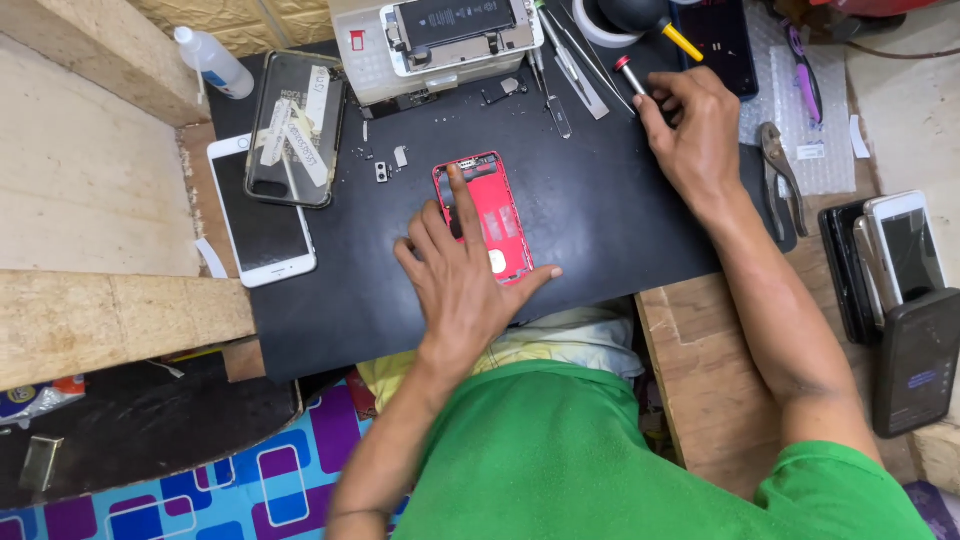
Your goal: The person is reinstalling internal components into a mobile phone chassis and securing them with small screws using a precision screwdriver.
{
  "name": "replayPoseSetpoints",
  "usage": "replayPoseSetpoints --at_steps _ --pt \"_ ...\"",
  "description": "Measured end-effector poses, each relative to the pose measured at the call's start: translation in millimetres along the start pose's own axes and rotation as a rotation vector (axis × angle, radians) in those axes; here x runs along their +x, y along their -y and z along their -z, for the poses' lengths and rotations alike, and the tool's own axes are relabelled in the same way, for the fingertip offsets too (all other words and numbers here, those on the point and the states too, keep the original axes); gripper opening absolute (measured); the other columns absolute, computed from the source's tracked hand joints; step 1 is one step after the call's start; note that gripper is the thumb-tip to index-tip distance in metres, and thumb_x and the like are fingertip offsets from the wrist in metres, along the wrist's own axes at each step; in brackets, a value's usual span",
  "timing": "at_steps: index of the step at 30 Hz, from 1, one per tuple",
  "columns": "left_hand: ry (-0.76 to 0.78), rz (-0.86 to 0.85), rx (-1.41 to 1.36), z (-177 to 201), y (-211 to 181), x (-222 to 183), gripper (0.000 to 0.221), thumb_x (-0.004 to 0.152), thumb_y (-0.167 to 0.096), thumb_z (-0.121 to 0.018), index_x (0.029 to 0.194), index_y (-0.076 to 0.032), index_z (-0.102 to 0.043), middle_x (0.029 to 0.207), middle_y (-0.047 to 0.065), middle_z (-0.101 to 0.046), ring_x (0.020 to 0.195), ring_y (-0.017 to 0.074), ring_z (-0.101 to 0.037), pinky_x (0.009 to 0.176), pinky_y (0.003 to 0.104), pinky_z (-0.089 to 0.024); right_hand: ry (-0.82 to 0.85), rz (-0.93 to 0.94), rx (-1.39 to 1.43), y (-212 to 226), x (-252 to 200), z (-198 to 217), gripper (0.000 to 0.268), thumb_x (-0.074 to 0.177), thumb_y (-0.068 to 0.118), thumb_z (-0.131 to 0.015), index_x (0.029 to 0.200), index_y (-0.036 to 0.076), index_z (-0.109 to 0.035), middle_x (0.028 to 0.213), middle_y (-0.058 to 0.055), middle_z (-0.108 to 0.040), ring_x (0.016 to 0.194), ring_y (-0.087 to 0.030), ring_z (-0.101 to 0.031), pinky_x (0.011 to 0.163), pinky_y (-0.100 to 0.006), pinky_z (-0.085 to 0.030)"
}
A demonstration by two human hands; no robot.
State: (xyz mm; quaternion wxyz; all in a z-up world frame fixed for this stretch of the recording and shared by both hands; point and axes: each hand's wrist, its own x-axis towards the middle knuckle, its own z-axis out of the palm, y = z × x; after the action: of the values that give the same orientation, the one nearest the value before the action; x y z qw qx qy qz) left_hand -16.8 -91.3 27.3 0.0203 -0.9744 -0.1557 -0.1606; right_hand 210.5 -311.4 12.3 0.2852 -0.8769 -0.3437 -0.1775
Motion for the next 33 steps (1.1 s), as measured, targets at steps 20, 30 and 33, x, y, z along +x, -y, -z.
replayPoseSetpoints --at_steps 20,30,33 --pt "0.064 -0.082 -0.634 -10 -3 -3 0.114 0.069 -0.04 -0.076 0.161 -0.002 -0.02 0.147 0.021 -0.046 0.121 0.0399 -0.046 0.101 0.051 -0.039 0.351 0.169 0.033 35 24 -5 0.042 0.098 0.028 -0.077 0.133 0.004 -0.071 0.109 -0.01 -0.07 0.104 -0.031 -0.056 0.092 -0.043 -0.041" --pt "0.385 -0.348 -0.734 -2 52 33 0.112 0.065 -0.019 -0.079 0.16 -0.008 -0.022 0.153 0.013 -0.044 0.123 0.0377 -0.038 0.107 0.045 -0.026 0.442 0.195 0.0 36 38 -3 0.055 0.096 0.036 -0.078 0.139 0.003 -0.068 0.111 -0.014 -0.066 0.107 -0.033 -0.055 0.094 -0.044 -0.04" --pt "0.473 -0.423 -0.736 -6 67 41 0.113 0.067 -0.016 -0.082 0.161 -0.009 -0.021 0.161 0.011 -0.036 0.136 0.0399 -0.033 0.112 0.046 -0.022 0.48 0.217 -0.014 37 46 -4 0.055 0.098 0.037 -0.075 0.139 0.002 -0.067 0.12 -0.015 -0.067 0.109 -0.034 -0.054 0.093 -0.046 -0.04"
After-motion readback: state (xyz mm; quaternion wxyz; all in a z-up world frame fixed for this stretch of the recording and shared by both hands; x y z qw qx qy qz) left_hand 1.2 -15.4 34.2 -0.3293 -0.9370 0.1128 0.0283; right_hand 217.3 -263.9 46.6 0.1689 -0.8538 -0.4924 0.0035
